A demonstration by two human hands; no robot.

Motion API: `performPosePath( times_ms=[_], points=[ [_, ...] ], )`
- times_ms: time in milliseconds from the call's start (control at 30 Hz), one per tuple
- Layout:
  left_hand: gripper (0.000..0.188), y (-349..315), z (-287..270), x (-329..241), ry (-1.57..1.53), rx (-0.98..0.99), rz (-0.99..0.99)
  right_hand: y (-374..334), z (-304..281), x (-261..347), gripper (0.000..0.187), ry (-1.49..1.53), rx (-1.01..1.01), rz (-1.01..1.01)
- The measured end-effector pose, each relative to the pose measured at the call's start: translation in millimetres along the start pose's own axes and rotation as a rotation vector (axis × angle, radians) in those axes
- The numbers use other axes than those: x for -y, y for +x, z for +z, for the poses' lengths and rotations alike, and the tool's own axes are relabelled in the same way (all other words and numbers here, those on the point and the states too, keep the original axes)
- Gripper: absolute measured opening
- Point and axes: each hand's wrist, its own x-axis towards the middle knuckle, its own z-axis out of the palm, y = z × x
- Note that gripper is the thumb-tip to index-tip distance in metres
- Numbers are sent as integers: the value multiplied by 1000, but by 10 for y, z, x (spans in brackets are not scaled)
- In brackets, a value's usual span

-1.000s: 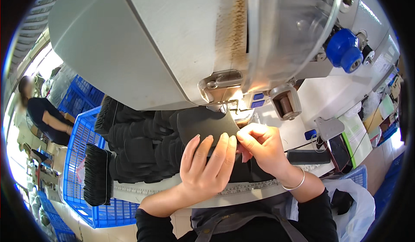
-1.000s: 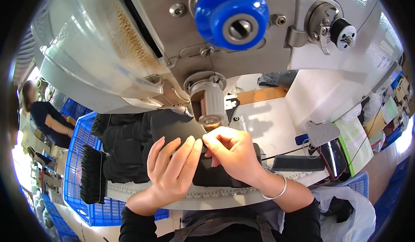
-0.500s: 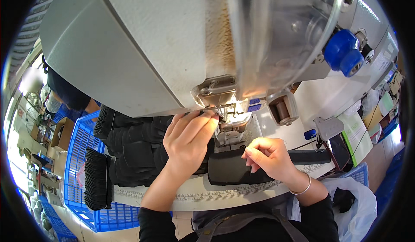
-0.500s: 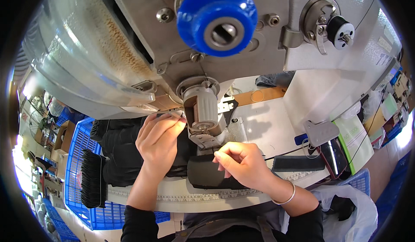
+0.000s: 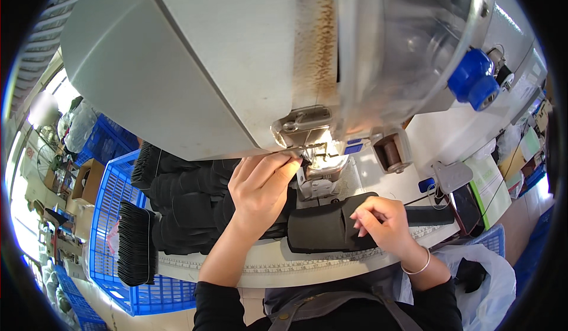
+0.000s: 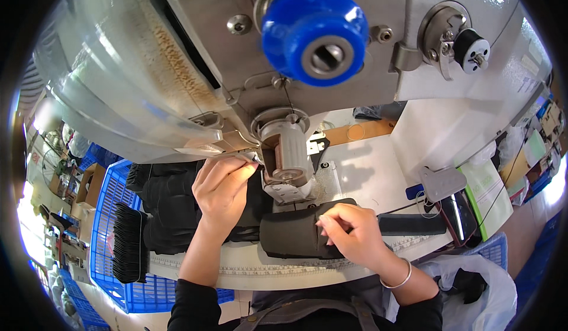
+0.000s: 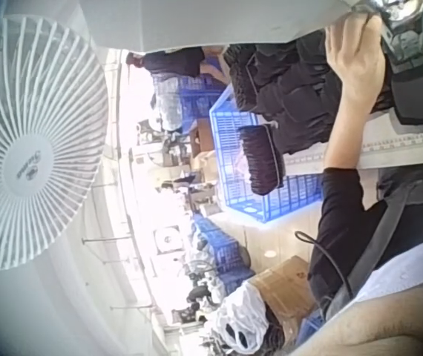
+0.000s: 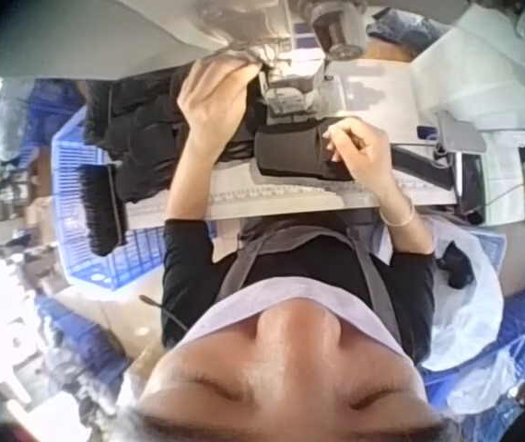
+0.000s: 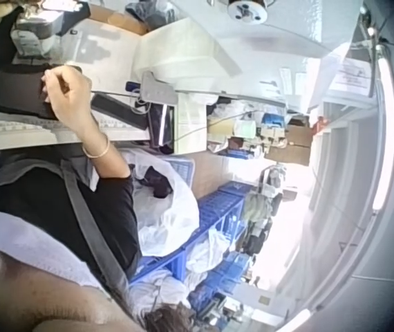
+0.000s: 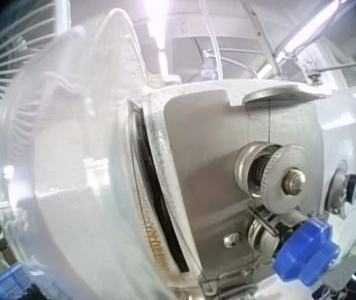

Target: Stitching black fabric pieces together using an industrial sewing machine.

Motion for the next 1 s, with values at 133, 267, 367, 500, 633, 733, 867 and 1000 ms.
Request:
performPosePath(
  times_ms=[133,267,367,500,633,733,867,1000],
  points=[
    [18,-45,5,41,-1,-30,16,-53,-62,5,16,-687,-153,-409],
    [17,-2,-113,-52,184,-12,31,-110,-88,-43,61,-1064,-45,-341],
    [13,-174,-491,2,413,55,82,-113,-172,-54,79,-1138,-8,-257],
    [15,-850,-1144,240,636,251,24,-81,-174,-69,87,-1075,25,-192],
    [15,-1422,-1605,336,473,487,-256,17,-205,-1,85,-1064,114,-140],
    [18,-1373,-1624,230,283,574,-555,28,-217,-4,82,-1203,69,-307],
    [24,-945,-1323,194,262,518,-382,97,-196,38,77,-1204,100,-314],
    [31,-557,-859,-147,-174,555,-210,305,-281,72,75,-1127,212,-117]
  ],
)
